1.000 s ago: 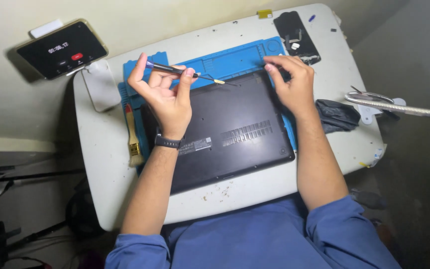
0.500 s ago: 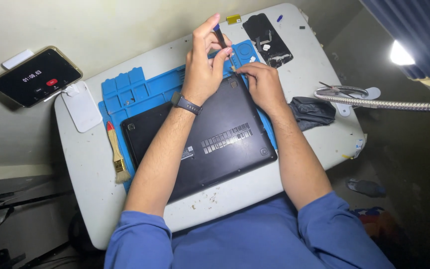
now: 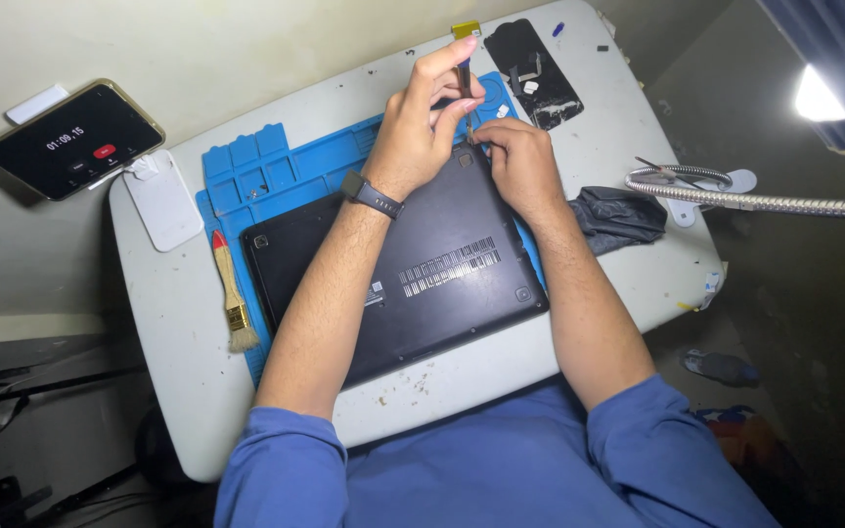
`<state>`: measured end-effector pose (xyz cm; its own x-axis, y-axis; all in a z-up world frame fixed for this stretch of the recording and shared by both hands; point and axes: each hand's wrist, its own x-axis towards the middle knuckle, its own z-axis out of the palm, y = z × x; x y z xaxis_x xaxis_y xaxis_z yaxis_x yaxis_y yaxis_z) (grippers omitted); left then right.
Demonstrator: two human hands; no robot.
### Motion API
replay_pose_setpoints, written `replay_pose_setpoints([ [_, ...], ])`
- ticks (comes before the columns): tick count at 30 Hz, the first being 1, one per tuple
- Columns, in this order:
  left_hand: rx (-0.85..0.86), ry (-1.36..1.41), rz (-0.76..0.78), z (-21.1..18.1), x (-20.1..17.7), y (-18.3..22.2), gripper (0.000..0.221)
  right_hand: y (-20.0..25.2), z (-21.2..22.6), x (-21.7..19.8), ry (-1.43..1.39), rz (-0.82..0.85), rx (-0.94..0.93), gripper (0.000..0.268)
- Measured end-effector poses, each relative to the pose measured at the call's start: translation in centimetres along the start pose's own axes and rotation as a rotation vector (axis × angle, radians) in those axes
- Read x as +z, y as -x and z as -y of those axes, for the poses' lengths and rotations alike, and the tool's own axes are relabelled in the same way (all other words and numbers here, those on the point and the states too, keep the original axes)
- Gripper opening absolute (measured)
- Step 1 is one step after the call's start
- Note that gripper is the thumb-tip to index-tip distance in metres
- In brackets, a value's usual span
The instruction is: The person is using a screwdriver to remove the screws from the back cover of a laptop on a repair bench.
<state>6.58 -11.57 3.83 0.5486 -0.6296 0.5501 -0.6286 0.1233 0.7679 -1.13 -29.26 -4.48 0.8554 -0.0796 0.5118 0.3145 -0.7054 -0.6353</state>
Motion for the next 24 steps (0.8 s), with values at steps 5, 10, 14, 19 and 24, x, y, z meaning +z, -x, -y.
replay_pose_setpoints([
  [5,-0.011,-0.054,-0.053,0.8,0.6,-0.2,0.059,0.1,-0.1,0.3,0.002,-0.006,0.011,0.040],
  [10,-0.006,-0.173,-0.162,2.6,1.5,-0.6,0.064,0.0,0.2,0.3,0.020,-0.001,0.005,0.039],
  [14,-0.025,-0.238,-0.181,2.3,1.2,-0.6,0.067,-0.1,0.3,0.4,0.012,0.003,0.024,0.040],
  [19,0.033,-0.148,-0.413,-2.7,-1.8,-0.4,0.057,-0.1,1.5,-0.4,0.016,0.031,0.044,0.042],
  [24,0.040,-0.216,-0.386,-7.4,-7.9,4.7,0.053,-0.2,1.8,0.2,0.091,0.030,-0.076,0.026],
])
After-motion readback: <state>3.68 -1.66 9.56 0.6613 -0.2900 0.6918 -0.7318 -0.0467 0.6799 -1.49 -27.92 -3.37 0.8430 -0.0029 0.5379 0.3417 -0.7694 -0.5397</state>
